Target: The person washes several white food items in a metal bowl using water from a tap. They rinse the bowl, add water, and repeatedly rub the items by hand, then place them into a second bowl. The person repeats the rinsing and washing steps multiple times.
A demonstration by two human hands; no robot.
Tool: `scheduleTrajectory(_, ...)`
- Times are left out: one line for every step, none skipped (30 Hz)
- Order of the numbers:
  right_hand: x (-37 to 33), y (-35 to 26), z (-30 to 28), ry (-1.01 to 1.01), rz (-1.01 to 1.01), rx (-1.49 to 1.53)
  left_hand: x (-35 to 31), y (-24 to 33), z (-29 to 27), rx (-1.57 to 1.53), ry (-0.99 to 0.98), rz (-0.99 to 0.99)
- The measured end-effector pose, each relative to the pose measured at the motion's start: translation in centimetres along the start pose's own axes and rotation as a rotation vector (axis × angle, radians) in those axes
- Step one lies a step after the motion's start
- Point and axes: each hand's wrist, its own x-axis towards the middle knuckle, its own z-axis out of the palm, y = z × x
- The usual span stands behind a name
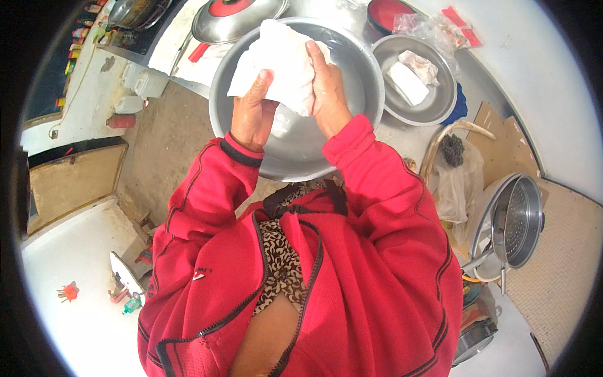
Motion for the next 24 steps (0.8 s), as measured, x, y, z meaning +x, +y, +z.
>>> scheduleTrajectory(0.0,0.1,0.0,0.013,0.001,-0.010,-0.1,-0.1,-0.1,0.000,0.005,0.004)
scheduleTrajectory(-0.1,0.1,0.0,0.025,0.001,-0.020,-0.1,-0.1,-0.2,0.002,0.013,-0.005)
scheduleTrajectory(-0.1,0.2,0.1,0.039,0.001,-0.030,-0.1,0.0,-0.3,0.005,0.021,-0.014)
scheduleTrajectory(0.1,0.3,0.0,0.029,0.003,-0.030,-0.1,-0.1,-0.3,0.006,0.025,-0.024)
scheduleTrajectory(0.3,0.5,-0.2,0.019,0.004,-0.030,0.0,-0.2,-0.4,0.011,0.028,-0.013)
scheduleTrajectory(0.5,0.8,-0.3,0.011,0.004,-0.030,0.0,-0.3,-0.8,0.017,0.030,-0.003)
scheduleTrajectory(0.7,1.0,-0.6,0.023,-0.013,-0.054,0.2,-0.5,-0.8,0.012,0.022,-0.001)
scheduleTrajectory(0.9,1.4,-0.7,0.034,-0.025,-0.077,0.1,-0.2,-0.7,-0.062,0.053,-0.034)
scheduleTrajectory(1.0,1.5,-0.9,0.046,-0.038,-0.099,0.2,-0.3,-0.8,-0.061,0.050,-0.032)
scheduleTrajectory(1.0,1.5,-0.8,0.047,-0.020,-0.103,0.3,-0.4,-1.2,-0.056,0.051,-0.027)
scheduleTrajectory(0.8,1.5,-0.8,0.047,-0.002,-0.106,0.3,-0.5,-1.5,-0.040,0.059,-0.042)
scheduleTrajectory(0.7,1.4,-0.9,0.048,0.017,-0.109,0.3,-0.8,-1.5,-0.027,0.042,-0.058)
scheduleTrajectory(0.8,1.4,-1.0,0.028,0.004,-0.092,0.2,-0.7,-1.4,-0.009,0.025,-0.068)
scheduleTrajectory(0.8,1.2,-1.1,0.020,0.014,-0.111,0.1,-0.6,-1.4,0.009,0.009,-0.078)
scheduleTrajectory(0.9,0.8,-1.4,0.011,0.025,-0.130,0.2,-0.6,-2.0,0.041,-0.042,-0.125)
scheduleTrajectory(1.1,0.3,-1.5,0.002,0.035,-0.147,0.1,-0.3,-2.7,0.017,-0.085,-0.175)
scheduleTrajectory(1.5,0.0,-1.9,-0.044,0.052,-0.135,-0.1,0.0,-3.8,-0.006,-0.122,-0.225)
scheduleTrajectory(2.2,-0.4,-2.4,-0.091,0.069,-0.122,-0.1,0.6,-4.6,-0.029,-0.158,-0.275)
scheduleTrajectory(2.0,-0.6,-2.4,-0.137,0.095,-0.109,0.1,1.4,-5.4,-0.017,-0.168,-0.294)
scheduleTrajectory(1.8,-0.8,-2.5,-0.167,0.092,-0.160,0.6,1.6,-5.8,-0.003,-0.187,-0.285)
scheduleTrajectory(1.6,-1.2,-2.6,-0.198,0.090,-0.211,1.4,1.6,-6.1,0.011,-0.206,-0.275)
scheduleTrajectory(1.3,-1.8,-2.0,-0.231,0.083,-0.265,2.2,1.8,-6.0,0.024,-0.229,-0.262)
scheduleTrajectory(1.0,-2.0,-1.2,-0.239,0.089,-0.304,2.7,2.1,-5.5,0.009,-0.246,-0.289)
scheduleTrajectory(1.0,-1.9,-0.6,-0.269,0.066,-0.371,3.1,2.0,-5.3,0.088,-0.242,-0.283)
